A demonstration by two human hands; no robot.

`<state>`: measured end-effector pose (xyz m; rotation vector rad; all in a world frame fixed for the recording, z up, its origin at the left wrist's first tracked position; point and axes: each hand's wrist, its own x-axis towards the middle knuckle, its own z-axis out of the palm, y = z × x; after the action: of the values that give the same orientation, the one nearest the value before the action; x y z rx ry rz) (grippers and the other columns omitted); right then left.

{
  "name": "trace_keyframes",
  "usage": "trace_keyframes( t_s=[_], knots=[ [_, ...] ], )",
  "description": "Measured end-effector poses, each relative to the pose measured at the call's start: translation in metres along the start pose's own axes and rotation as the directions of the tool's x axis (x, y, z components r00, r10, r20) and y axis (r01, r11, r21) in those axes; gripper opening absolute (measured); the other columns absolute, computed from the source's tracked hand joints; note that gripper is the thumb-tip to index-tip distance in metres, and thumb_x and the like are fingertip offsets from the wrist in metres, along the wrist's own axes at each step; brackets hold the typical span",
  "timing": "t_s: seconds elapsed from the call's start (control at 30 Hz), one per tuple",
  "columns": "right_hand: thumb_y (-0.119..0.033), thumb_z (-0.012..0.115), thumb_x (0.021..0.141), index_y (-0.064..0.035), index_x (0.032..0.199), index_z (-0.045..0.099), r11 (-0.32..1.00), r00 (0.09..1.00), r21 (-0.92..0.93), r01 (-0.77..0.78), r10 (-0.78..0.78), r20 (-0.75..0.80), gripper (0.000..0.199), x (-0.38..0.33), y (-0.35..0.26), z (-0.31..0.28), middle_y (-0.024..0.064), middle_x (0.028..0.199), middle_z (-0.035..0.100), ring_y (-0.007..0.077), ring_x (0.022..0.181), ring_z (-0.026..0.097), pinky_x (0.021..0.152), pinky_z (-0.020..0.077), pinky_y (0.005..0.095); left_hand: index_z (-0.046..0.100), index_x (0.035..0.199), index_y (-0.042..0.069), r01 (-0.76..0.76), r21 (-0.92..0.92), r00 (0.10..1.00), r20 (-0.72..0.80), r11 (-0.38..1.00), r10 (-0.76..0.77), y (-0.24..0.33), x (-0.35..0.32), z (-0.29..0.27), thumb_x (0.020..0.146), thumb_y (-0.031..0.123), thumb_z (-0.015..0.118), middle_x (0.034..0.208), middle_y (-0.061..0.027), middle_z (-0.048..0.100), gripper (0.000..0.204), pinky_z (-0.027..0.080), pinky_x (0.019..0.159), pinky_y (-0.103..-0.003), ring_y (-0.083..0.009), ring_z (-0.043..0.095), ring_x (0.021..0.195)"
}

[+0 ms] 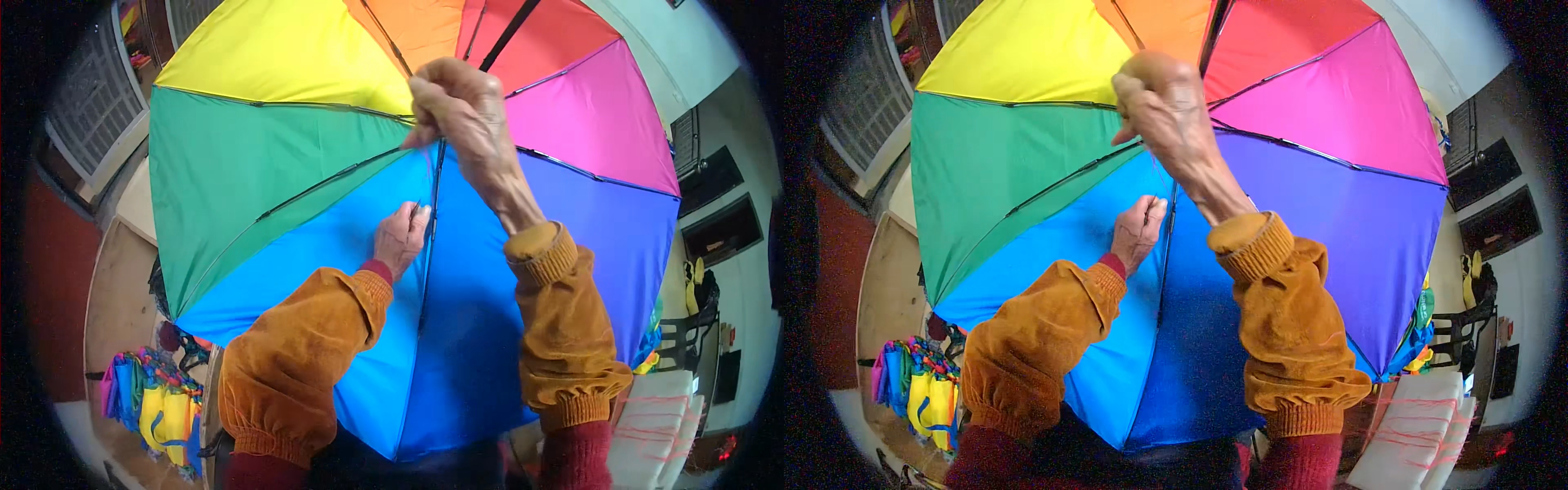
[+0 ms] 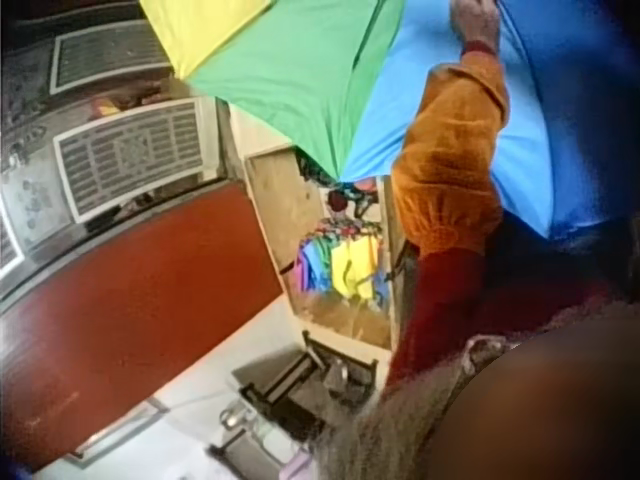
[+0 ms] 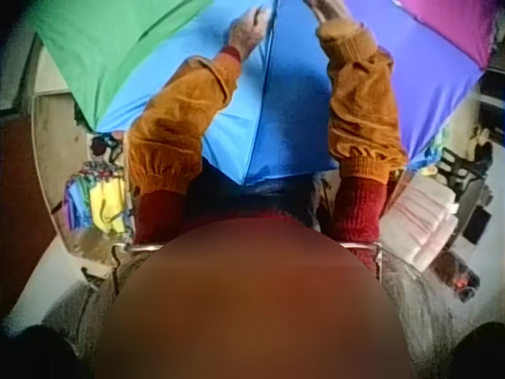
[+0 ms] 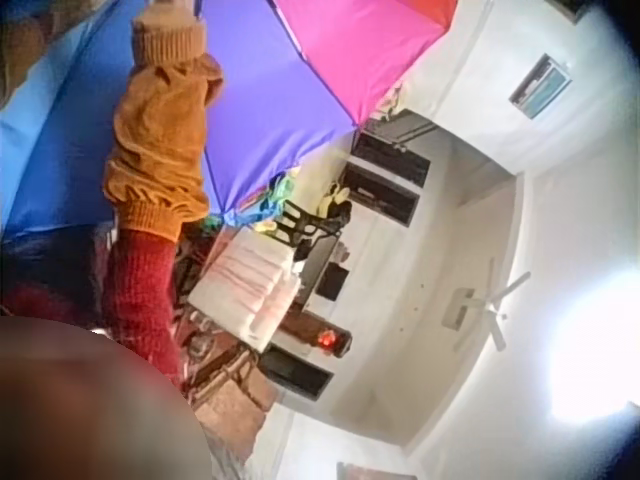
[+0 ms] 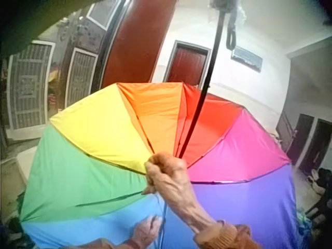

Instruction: Assembling a rainbow umbrella by sewing the fabric cover to the metal frame ribs.

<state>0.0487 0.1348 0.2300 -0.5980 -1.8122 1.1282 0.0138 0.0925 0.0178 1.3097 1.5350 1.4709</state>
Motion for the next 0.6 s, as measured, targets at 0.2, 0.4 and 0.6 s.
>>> trace_keyframes(
  t_s=[0.2, 0.4, 0.6],
  knots=[
    [-0.006, 0.050, 0.082, 0.0080, 0.076, 0.057, 0.998, 0.992, -0.053, -0.041, 0.047, 0.121, 0.016, 0.001, -0.002, 0.018, 0.0086, 0.059, 0.053, 0.0128, 0.047, 0.054, 0.041, 0.0490, 0.0269, 0.055, 0.102, -0.002, -0.206, 0.190, 0.966, -0.120, 0.960, 0.231, -0.014, -0.003, 0.001, 0.088, 0.025, 0.051, 0.087, -0.0226, 0.061, 0.030, 0.046, 0.069, -0.042, -0.0382, 0.059, 0.080],
    [-0.005, 0.051, 0.081, 0.0095, 0.079, 0.059, 0.997, 0.989, -0.074, -0.029, 0.039, 0.141, 0.017, -0.007, -0.006, 0.025, 0.0102, 0.059, 0.055, 0.0137, 0.047, 0.055, 0.040, 0.0485, 0.0267, 0.059, 0.102, 0.002, -0.249, 0.238, 0.966, -0.016, 0.939, 0.260, -0.009, -0.005, -0.003, 0.087, 0.022, 0.051, 0.091, -0.0205, 0.062, 0.027, 0.047, 0.070, -0.044, -0.0381, 0.059, 0.081],
    [-0.005, 0.052, 0.080, 0.0093, 0.078, 0.059, 0.995, 0.990, -0.084, -0.047, 0.057, 0.129, 0.016, -0.014, -0.007, 0.025, 0.0101, 0.059, 0.055, 0.0139, 0.048, 0.055, 0.039, 0.0481, 0.0268, 0.060, 0.096, 0.003, -0.217, 0.280, 0.976, 0.044, 0.935, 0.213, -0.006, -0.004, -0.005, 0.086, 0.020, 0.051, 0.089, -0.0184, 0.062, 0.022, 0.048, 0.067, -0.043, -0.0359, 0.060, 0.078]
  ],
)
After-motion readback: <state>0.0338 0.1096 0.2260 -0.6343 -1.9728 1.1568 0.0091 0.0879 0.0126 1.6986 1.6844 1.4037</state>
